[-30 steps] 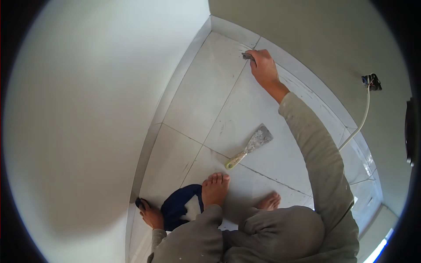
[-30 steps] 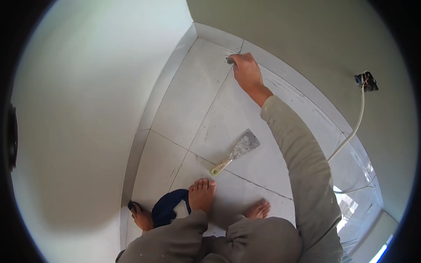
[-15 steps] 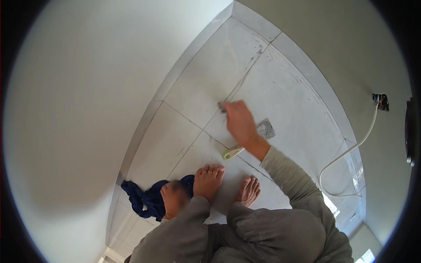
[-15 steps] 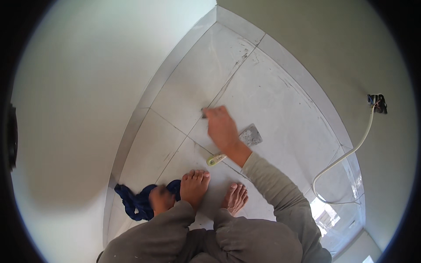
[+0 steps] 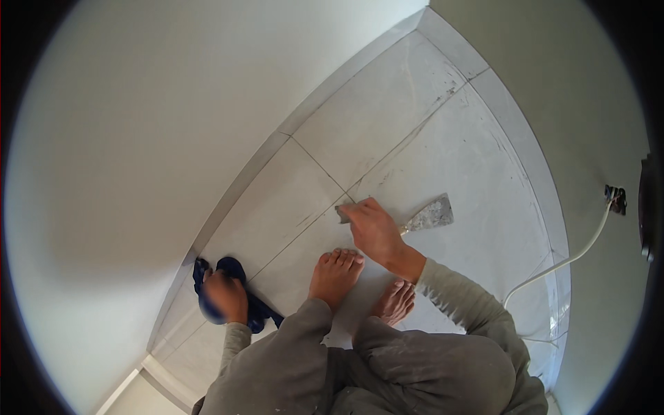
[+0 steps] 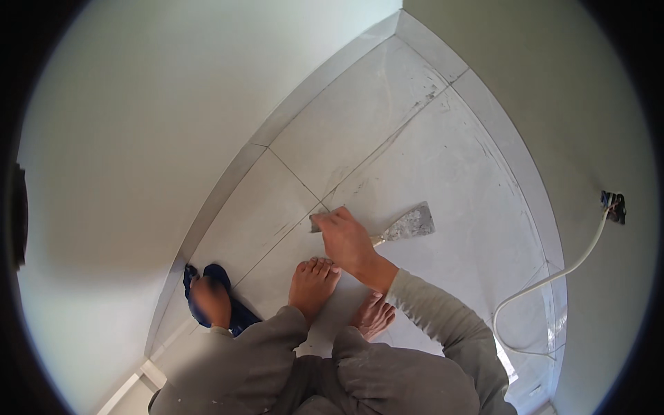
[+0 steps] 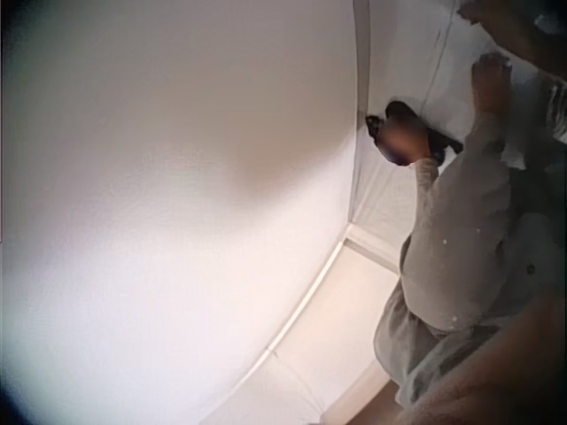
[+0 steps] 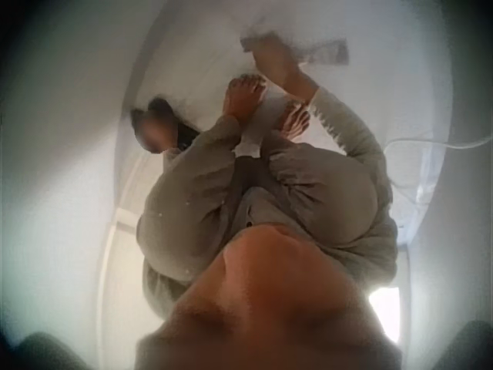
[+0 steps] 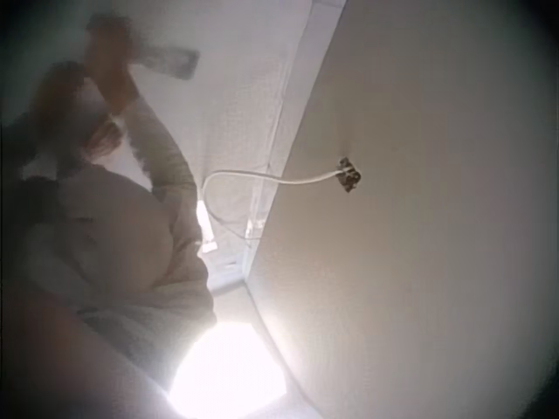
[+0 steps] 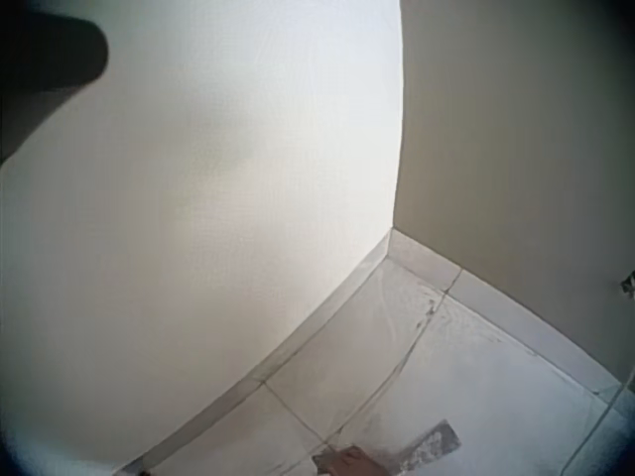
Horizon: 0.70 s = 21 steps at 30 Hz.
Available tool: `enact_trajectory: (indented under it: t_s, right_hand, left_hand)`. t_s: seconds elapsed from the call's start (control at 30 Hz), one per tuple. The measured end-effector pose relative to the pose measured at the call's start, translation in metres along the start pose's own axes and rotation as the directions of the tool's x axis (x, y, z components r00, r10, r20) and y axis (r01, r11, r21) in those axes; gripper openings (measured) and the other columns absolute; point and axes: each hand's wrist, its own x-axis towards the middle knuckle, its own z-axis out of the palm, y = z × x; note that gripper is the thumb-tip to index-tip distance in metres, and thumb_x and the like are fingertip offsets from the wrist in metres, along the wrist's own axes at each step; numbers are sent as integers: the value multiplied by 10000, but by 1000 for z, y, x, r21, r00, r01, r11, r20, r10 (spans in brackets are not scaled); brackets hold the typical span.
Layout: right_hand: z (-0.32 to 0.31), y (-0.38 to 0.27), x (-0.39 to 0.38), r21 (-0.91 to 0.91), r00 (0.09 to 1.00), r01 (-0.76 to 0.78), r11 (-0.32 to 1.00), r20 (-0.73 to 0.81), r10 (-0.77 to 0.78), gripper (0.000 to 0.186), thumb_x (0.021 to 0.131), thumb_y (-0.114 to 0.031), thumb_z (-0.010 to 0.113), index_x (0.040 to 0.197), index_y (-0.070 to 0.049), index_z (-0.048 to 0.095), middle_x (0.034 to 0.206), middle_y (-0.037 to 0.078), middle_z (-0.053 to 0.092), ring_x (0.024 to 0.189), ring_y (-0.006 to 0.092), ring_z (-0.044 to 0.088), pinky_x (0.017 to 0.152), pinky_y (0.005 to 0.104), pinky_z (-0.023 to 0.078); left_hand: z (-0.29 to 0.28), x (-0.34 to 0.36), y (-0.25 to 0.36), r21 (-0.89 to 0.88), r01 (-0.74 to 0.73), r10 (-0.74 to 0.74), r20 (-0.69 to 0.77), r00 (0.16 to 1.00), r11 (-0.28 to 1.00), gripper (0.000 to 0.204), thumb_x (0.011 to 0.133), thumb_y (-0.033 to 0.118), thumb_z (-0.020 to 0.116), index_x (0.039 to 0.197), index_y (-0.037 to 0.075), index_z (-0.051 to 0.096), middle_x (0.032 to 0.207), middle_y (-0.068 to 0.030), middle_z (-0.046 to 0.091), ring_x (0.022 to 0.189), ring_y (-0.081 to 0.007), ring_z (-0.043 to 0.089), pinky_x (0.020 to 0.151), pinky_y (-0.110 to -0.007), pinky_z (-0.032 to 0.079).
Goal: The person applies grout to the joints between floor tiles and along the wall base using a small piece of flexible material, smoothing the lines with their fingers.
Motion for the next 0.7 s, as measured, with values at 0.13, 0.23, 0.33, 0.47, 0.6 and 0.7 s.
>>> enact_trajectory:
  t_s: [0.13,0.23,0.33,0.47,0.6,0.7]
  right_hand:
    - [-44,17,43,-154,931,-75,985,-365,14,325,788,32,603,1095,-50,675,931,109,678,901,339,595,761,432,530]
    - [-39,40,43,-266,948,-167,949,-308,81,348,784,46,610,1110,-52,682,936,114,686,878,340,599,772,439,529]
    - [-8,21,11,-80,975,-18,997,-220,0,364,794,54,606,1129,-62,691,933,115,693,873,342,604,786,444,526]
    - [-40,10,32,-18,949,-213,977,-242,203,353,802,49,621,1127,-57,709,958,115,720,884,334,610,797,438,528]
    - [-80,59,64,-242,866,-294,925,-477,151,364,804,55,618,1129,-80,706,898,121,713,858,330,607,759,435,532]
    - [-54,44,53,-280,933,-265,923,-314,173,263,834,31,576,1042,-84,690,895,112,711,835,337,602,714,461,536]
  left_hand:
    - [-2,-9,22,23,0,2,-77,997,1000,552,862,164,658,1378,62,492,1537,-202,365,1402,-416,355,1132,-542,280]
    - [14,-10,24,49,94,-102,181,978,994,753,961,360,595,1567,59,265,1645,-227,183,1524,-432,146,1185,-619,128]
    - [31,-6,9,53,3,-15,236,972,999,783,999,413,522,1592,33,181,1664,-246,106,1532,-466,55,1180,-648,71]
    - [39,-9,-23,89,-35,8,287,958,995,808,1024,452,452,1601,10,100,1669,-264,21,1521,-505,-25,1163,-676,29]
    - [47,-5,-26,58,-51,29,324,945,997,831,1037,501,396,1601,2,45,1663,-280,-52,1511,-522,-82,1135,-711,-12]
    - [51,-4,-29,47,-71,53,315,948,996,843,1040,521,381,1602,0,28,1661,-279,-78,1509,-521,-100,1127,-718,-25]
